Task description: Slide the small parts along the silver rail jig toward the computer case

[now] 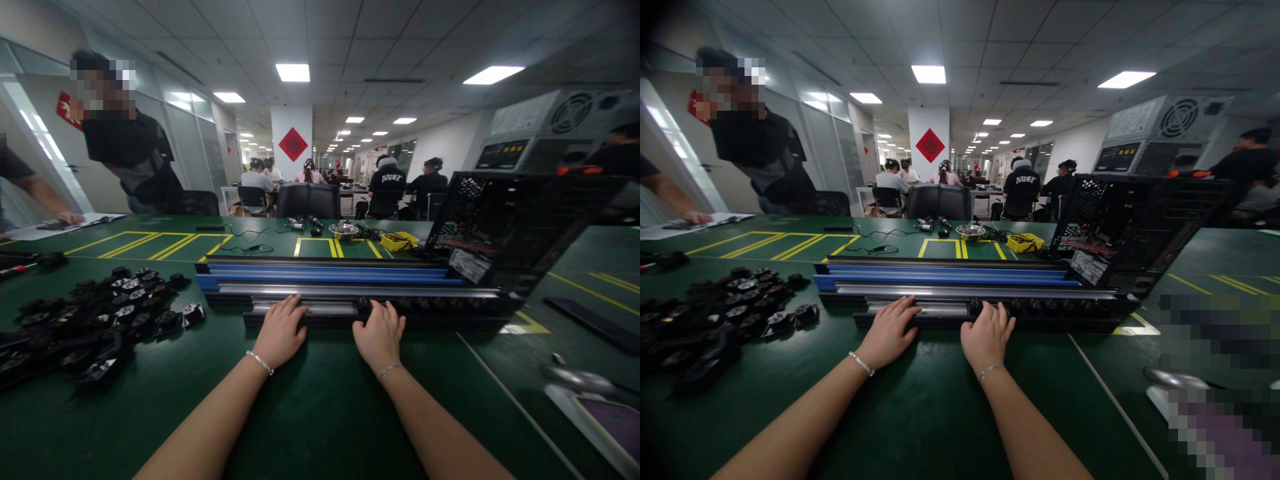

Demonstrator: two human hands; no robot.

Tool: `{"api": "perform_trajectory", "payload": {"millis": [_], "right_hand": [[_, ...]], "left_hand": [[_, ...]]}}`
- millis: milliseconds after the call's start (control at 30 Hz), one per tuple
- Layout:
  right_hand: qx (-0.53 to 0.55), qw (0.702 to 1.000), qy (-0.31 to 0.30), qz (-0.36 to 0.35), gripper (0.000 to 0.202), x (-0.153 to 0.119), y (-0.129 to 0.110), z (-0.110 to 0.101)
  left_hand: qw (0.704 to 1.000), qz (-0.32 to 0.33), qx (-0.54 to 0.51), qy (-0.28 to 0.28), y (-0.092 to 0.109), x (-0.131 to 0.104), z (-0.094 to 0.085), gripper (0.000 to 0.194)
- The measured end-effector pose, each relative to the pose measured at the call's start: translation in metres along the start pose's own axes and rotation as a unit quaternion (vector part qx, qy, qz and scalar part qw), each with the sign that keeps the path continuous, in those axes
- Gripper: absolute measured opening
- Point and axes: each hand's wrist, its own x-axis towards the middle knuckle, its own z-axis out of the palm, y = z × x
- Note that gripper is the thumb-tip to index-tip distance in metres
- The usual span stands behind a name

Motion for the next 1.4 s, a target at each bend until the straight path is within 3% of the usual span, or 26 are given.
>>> {"api": "perform_trajectory", "payload": {"millis": [600, 1400], "right_hand": [[0.009, 1.000, -0.014, -0.002, 0.044, 0.0004, -0.0016, -0.0023], [0.027, 0.998, -0.032, -0.056, 0.038, -0.0035, -0.0038, -0.0054]], "left_hand": [[1.000, 0.006, 0.011, 0.010, -0.0011, -0.0008, 0.0029, 0.039], [1.000, 0.002, 0.002, 0.008, -0.0010, 0.0003, 0.0027, 0.040]]}}
